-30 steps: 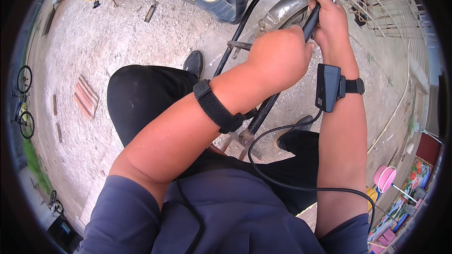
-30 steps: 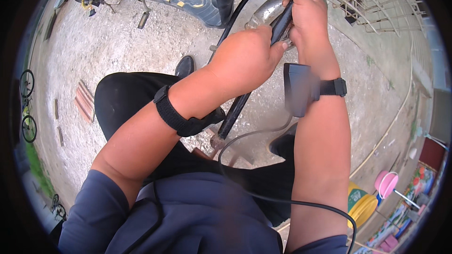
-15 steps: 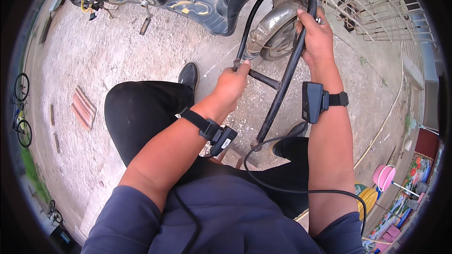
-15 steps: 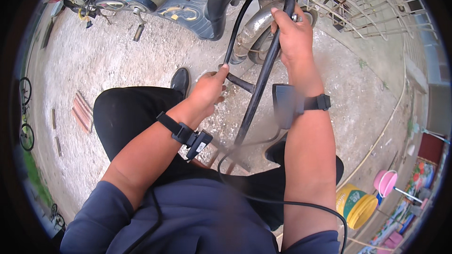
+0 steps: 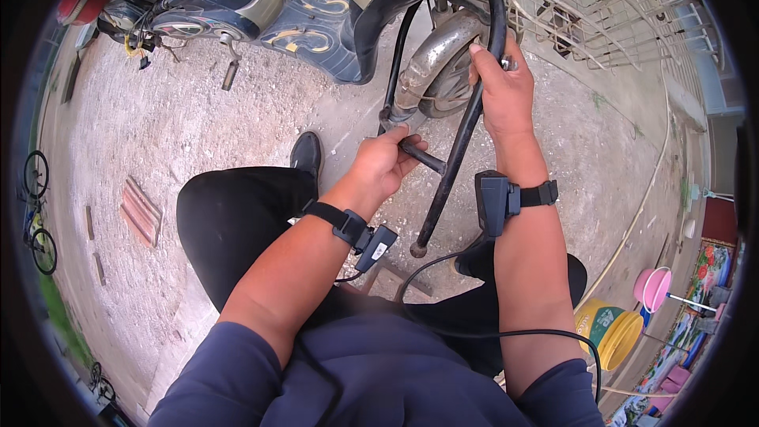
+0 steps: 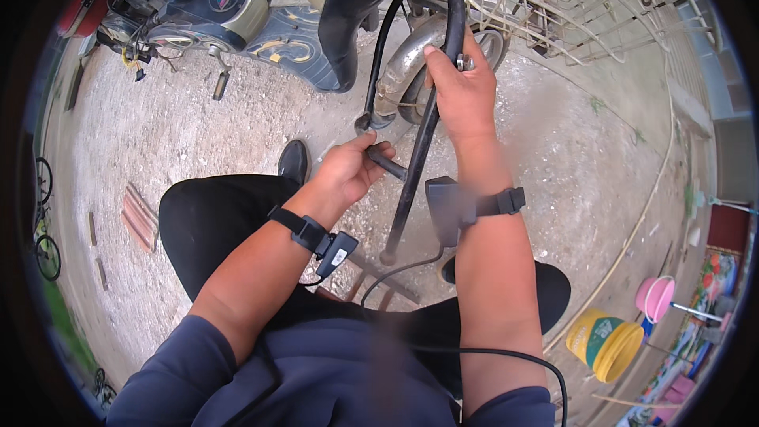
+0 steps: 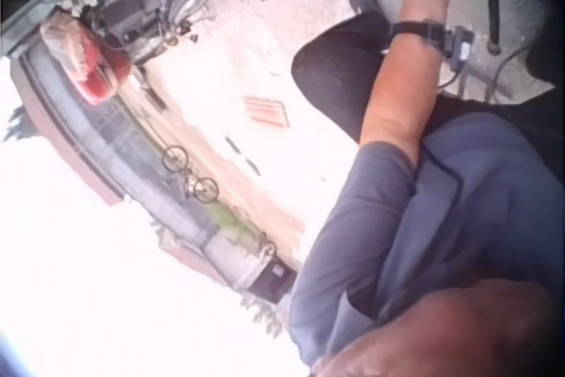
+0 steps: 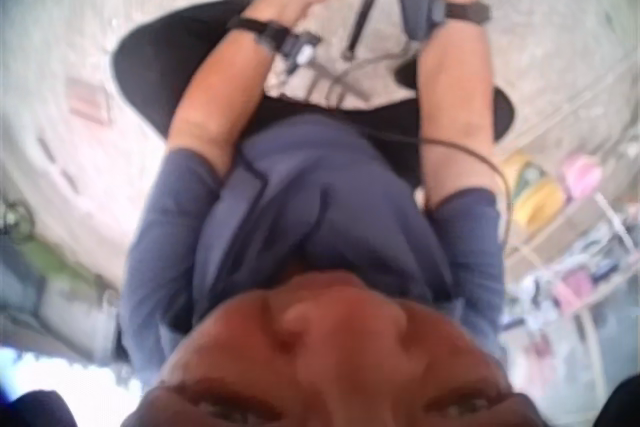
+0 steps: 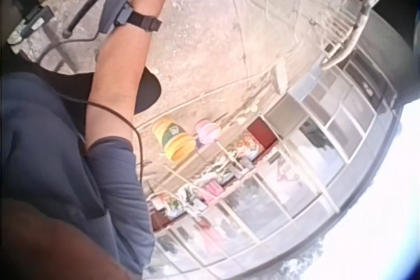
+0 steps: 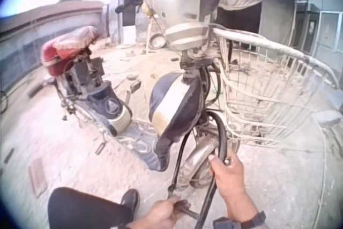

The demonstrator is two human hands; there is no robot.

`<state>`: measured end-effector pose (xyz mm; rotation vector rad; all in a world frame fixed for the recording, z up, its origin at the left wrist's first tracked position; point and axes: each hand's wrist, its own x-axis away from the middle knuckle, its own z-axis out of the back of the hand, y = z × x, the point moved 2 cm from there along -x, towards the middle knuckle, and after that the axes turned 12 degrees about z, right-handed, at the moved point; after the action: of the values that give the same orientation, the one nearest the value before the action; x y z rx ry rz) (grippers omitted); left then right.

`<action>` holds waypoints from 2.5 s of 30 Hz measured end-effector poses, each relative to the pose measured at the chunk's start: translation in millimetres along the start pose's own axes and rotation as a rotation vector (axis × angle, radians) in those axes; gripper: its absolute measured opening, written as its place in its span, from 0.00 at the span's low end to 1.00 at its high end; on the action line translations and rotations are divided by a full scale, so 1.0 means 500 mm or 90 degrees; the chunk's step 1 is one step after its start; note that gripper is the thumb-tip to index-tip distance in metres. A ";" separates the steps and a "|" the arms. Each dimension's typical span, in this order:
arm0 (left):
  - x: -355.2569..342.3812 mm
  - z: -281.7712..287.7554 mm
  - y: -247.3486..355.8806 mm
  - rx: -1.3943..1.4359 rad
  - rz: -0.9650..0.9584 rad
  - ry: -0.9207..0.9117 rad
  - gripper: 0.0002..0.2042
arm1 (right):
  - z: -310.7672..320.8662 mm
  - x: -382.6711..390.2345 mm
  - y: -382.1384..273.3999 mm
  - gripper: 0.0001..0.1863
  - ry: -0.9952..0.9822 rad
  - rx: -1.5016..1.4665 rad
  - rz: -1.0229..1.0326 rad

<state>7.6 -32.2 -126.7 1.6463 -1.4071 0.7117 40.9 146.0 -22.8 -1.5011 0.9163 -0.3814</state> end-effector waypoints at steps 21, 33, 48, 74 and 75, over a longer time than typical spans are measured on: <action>-0.135 0.034 0.086 -0.005 -0.006 0.106 0.04 | -0.025 0.128 0.034 0.35 -0.039 0.124 0.065; -0.181 0.004 0.180 -0.043 -0.015 0.014 0.01 | -0.056 0.103 0.032 0.30 -0.058 0.092 0.049; -0.280 0.040 0.215 -0.077 -0.037 -0.093 0.08 | -0.082 0.022 0.027 0.17 -0.110 0.005 -0.007; 0.049 -0.097 0.177 -0.438 -0.453 0.033 0.25 | -0.100 0.033 0.032 0.12 -0.154 0.258 0.100; 0.090 -0.116 0.188 -0.494 -0.504 0.031 0.25 | -0.100 0.032 0.029 0.13 -0.155 0.263 0.096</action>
<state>-69.1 -6.4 -38.9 1.3465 -0.7196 -0.2376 10.9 101.5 -32.3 -1.0651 0.7009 -0.2523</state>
